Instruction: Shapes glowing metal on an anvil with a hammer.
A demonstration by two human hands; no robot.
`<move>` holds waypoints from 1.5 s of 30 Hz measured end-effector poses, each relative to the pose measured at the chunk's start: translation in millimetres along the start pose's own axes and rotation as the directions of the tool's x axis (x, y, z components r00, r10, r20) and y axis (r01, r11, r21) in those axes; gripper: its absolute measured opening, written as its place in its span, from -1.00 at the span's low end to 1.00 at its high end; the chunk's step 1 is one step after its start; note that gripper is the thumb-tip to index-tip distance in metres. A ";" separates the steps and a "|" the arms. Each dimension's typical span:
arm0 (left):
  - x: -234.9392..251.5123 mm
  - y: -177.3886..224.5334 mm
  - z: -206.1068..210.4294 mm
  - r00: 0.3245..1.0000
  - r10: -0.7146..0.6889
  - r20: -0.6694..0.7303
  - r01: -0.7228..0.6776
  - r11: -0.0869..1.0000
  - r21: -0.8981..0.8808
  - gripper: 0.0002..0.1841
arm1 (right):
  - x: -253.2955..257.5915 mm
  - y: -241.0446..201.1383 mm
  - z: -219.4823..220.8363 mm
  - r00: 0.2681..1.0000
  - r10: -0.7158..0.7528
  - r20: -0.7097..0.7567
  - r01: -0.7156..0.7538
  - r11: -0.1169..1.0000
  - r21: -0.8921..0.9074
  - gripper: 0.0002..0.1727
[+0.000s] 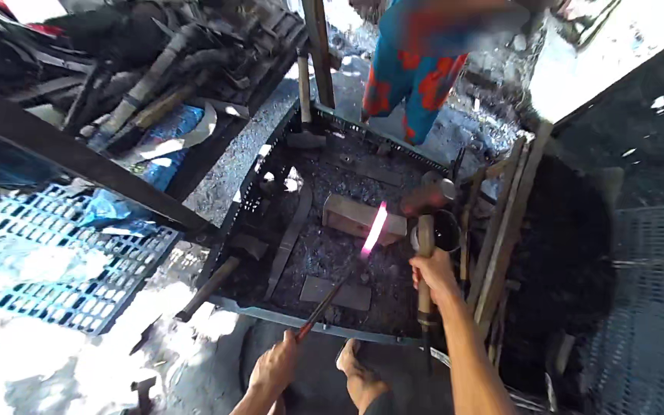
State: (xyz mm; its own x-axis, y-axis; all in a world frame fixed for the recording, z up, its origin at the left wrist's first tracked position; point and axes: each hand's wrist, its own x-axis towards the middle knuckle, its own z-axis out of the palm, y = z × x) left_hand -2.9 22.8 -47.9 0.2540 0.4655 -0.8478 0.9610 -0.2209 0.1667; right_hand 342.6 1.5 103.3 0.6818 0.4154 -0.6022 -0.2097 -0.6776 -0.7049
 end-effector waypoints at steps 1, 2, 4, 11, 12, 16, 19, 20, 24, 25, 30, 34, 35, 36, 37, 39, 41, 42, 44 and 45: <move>10.2 1.6 2.4 1.000 0.025 -0.018 -0.025 1.000 -0.014 -0.55 | -36.7 -24.9 -23.3 0.994 -0.104 -0.018 0.103 0.994 -0.044 -0.76; 18.1 1.3 9.3 0.999 0.038 -0.020 -0.039 0.999 -0.028 -0.54 | -74.3 -46.5 -46.0 0.978 -0.204 -0.035 0.200 0.974 -0.108 -0.74; 27.4 -1.1 21.0 0.999 0.044 -0.010 -0.044 0.999 -0.027 -0.51 | -139.0 -89.6 -88.4 0.914 -0.398 -0.083 0.363 0.890 -0.277 -0.68; 34.3 5.8 24.9 0.999 -0.038 0.014 0.038 0.999 -0.035 -0.50 | -119.5 -221.0 -152.9 0.276 -0.943 -0.185 0.724 0.330 -0.605 -0.57; 35.0 5.0 26.2 0.999 -0.048 0.009 0.048 0.998 -0.033 -0.50 | -92.9 -210.9 -132.2 0.218 -0.952 -0.217 0.760 0.305 -0.574 -0.53; 43.9 2.8 31.5 0.997 -0.075 0.015 0.076 0.997 -0.034 -0.53 | 46.3 -10.4 15.7 0.713 -0.658 -0.242 0.597 0.751 -0.283 -0.64; 27.3 4.1 19.8 0.998 -0.064 0.028 0.065 0.998 -0.010 -0.54 | 104.8 87.1 65.0 0.999 -0.035 -0.034 0.034 0.998 -0.049 -0.73; 21.6 7.9 7.6 0.999 -0.048 0.023 0.049 0.999 -0.013 -0.54 | 96.9 66.7 55.2 0.997 0.077 0.008 -0.077 0.997 0.001 -0.74; 7.7 12.0 -7.0 0.999 0.033 0.001 -0.033 0.999 -0.030 -0.54 | -32.9 -15.7 -29.0 0.996 -0.078 -0.035 0.077 0.997 -0.028 -0.78; 10.5 12.1 -7.3 0.999 0.051 -0.005 -0.051 0.998 -0.041 -0.52 | -71.4 -37.4 -50.6 0.980 -0.188 -0.059 0.182 0.979 -0.092 -0.77; 24.2 11.4 3.9 0.999 0.048 -0.008 -0.048 0.998 -0.040 -0.49 | -189.1 -156.6 -151.2 0.737 -0.656 -0.162 0.459 0.662 -0.593 -0.43; 31.2 14.4 6.8 1.000 -0.008 0.007 0.008 0.999 -0.033 -0.52 | -125.7 -223.2 -167.8 0.335 -0.917 -0.217 0.605 0.386 -0.697 -0.42; 34.1 14.7 7.4 1.000 -0.022 0.017 0.023 0.999 -0.029 -0.52 | -98.7 -221.5 -146.9 0.256 -0.935 -0.247 0.655 0.356 -0.667 -0.40; 38.2 14.2 7.7 0.999 -0.033 0.027 0.034 0.999 -0.027 -0.51 | -71.2 -202.7 -115.9 0.246 -0.931 -0.268 0.691 0.362 -0.626 -0.39; 43.7 12.5 8.6 0.999 -0.040 0.028 0.041 0.999 -0.028 -0.51 | -43.8 -164.2 -76.3 0.328 -0.902 -0.282 0.698 0.433 -0.571 -0.39; 53.8 9.1 12.8 0.998 -0.056 0.029 0.056 0.998 -0.019 -0.51 | 31.7 -46.7 6.2 0.638 -0.717 -0.281 0.606 0.693 -0.391 -0.50; 54.3 7.0 10.0 0.998 -0.058 0.030 0.059 0.998 -0.007 -0.53 | 99.0 59.0 62.5 0.929 -0.341 -0.145 0.319 0.935 -0.154 -0.65; 45.9 6.2 4.4 0.998 -0.047 0.032 0.047 0.999 0.002 -0.53 | 109.5 78.2 69.8 0.991 -0.119 -0.056 0.115 0.991 -0.068 -0.72; 36.6 12.1 -16.8 1.000 -0.003 0.001 0.003 1.000 0.002 -0.53 | 98.4 48.9 50.3 0.995 0.095 0.008 -0.095 0.995 0.041 -0.75; 27.4 10.6 -16.5 1.000 0.020 0.003 -0.020 1.000 0.000 -0.52 | 71.2 37.6 31.0 0.994 0.105 -0.011 -0.104 0.993 0.050 -0.74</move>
State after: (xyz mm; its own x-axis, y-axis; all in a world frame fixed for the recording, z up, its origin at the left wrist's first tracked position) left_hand 16.1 47.3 -61.1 0.2732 0.4586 -0.8456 0.9556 -0.2302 0.1839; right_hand 361.5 24.4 22.3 0.6640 0.3353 -0.6683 -0.3143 -0.6858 -0.6564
